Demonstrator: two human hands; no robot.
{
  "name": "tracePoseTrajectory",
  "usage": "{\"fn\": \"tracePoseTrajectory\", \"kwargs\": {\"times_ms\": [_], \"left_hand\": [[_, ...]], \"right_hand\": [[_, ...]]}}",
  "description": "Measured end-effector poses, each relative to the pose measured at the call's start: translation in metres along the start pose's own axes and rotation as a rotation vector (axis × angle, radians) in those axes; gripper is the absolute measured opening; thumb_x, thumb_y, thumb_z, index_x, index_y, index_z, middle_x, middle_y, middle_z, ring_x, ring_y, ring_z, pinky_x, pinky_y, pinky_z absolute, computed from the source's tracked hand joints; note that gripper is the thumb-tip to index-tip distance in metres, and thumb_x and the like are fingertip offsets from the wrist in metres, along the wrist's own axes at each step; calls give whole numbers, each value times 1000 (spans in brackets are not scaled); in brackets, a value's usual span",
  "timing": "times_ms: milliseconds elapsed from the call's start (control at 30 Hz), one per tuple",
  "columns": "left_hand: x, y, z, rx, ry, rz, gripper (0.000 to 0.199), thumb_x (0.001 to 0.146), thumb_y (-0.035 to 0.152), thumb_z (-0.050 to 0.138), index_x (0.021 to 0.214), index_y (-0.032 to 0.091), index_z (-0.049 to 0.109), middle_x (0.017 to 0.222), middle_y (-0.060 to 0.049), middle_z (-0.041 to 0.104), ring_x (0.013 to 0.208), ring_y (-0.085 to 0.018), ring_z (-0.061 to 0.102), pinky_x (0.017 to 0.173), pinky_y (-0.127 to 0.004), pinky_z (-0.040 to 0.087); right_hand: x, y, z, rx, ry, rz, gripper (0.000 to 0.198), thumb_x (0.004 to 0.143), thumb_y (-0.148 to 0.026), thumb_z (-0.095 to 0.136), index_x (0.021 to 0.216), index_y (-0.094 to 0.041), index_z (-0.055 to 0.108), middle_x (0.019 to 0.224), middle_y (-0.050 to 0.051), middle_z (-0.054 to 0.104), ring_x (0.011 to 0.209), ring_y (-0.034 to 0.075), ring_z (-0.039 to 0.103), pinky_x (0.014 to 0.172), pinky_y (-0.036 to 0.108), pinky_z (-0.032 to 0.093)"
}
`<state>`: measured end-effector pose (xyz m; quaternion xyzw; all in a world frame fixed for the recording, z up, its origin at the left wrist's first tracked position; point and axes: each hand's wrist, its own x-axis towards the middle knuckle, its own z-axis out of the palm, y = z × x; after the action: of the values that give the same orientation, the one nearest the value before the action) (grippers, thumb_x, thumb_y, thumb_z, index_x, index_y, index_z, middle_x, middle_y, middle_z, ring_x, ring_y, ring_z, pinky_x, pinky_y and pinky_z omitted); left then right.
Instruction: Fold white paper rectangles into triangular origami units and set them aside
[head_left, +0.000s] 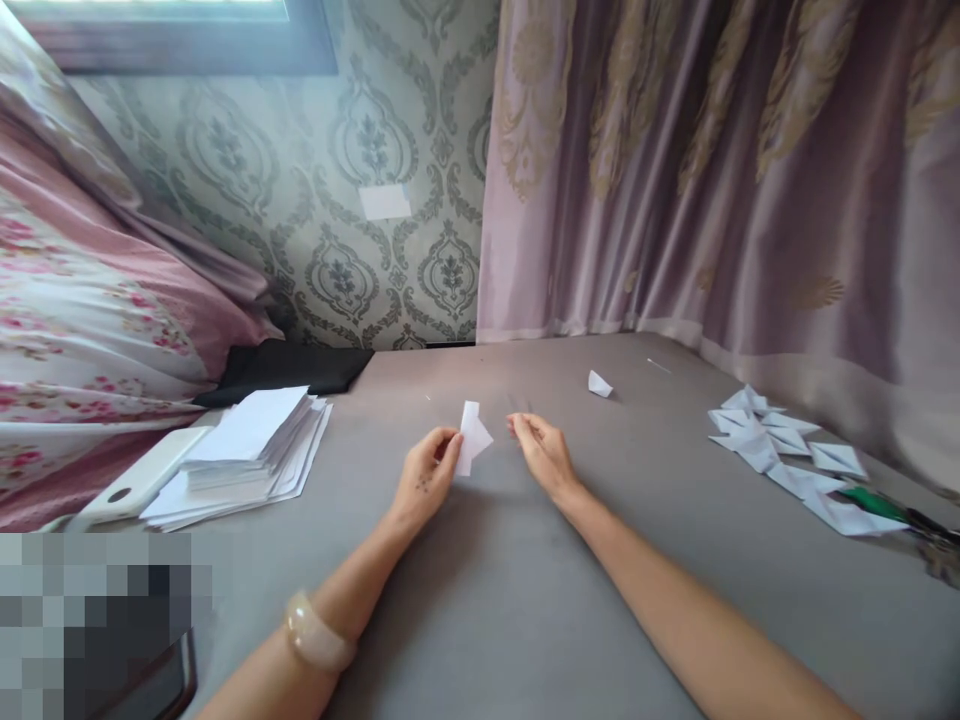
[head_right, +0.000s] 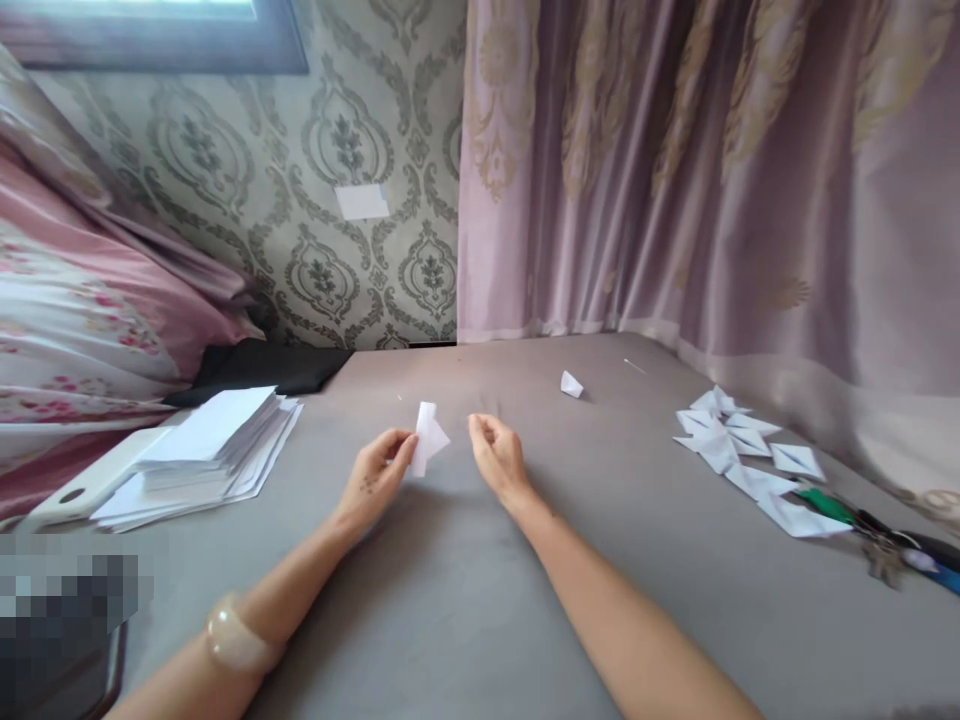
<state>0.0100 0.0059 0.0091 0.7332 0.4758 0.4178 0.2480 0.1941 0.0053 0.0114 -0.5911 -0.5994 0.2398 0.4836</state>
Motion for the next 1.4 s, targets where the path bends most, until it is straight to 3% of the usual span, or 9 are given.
{"fn": "tracePoseTrajectory", "kwargs": {"times_ms": [133, 367, 567, 733, 900, 1133, 1400], "left_hand": [[-7, 12, 3, -378, 65, -143, 34, 85, 47, 52, 82, 15, 61, 68, 0, 59, 65, -13, 53, 63, -23, 42], [-12, 18, 8, -430, 26, -173, 30, 80, 45, 59, 78, 15, 65, 71, -2, 63, 66, -14, 55, 65, -24, 44], [-10, 17, 8, -785, 82, -276, 31, 77, 41, 66, 95, 16, 70, 88, -6, 70, 83, -17, 61, 82, -29, 47], [-12, 17, 11, -985, 98, -348, 26, 77, 39, 68, 87, 15, 71, 81, -5, 70, 75, -13, 61, 74, -25, 48], [-14, 17, 12, -1003, 140, -389, 25, 75, 39, 70, 85, 16, 70, 77, -3, 69, 69, -11, 60, 69, -24, 46], [-13, 15, 15, -990, 134, -412, 34, 76, 43, 68, 93, 14, 71, 79, -5, 70, 67, -12, 60, 67, -24, 46], [-14, 16, 17, -967, 75, -357, 40, 72, 34, 72, 107, 15, 68, 98, -10, 71, 86, -19, 65, 77, -27, 47]], "right_hand": [[-12, -21, 4, 307, -97, -26, 43, 84, -53, 50, 100, -15, 62, 93, 9, 70, 87, 19, 66, 77, 30, 51], [-22, -22, 18, 375, -51, -26, 25, 77, -38, 62, 93, -18, 59, 85, 6, 69, 74, 16, 65, 68, 28, 52], [-27, -25, 18, 225, -69, -109, 19, 80, -33, 60, 94, -20, 59, 80, 2, 67, 70, 14, 62, 67, 26, 50], [-36, -27, 19, 6, 1, -340, 15, 87, -29, 55, 100, -23, 57, 92, 4, 63, 77, 14, 61, 72, 27, 51], [-40, -23, 18, -241, -33, -547, 29, 95, -26, 41, 120, -23, 56, 99, 8, 60, 90, 17, 61, 82, 29, 50], [-38, -15, 23, -413, 11, -689, 39, 95, -22, 41, 134, -18, 48, 94, 9, 60, 84, 16, 61, 75, 28, 52], [-37, -12, 26, -520, 52, -692, 38, 95, -19, 41, 131, -11, 50, 93, 11, 60, 81, 19, 62, 67, 29, 53]]}}
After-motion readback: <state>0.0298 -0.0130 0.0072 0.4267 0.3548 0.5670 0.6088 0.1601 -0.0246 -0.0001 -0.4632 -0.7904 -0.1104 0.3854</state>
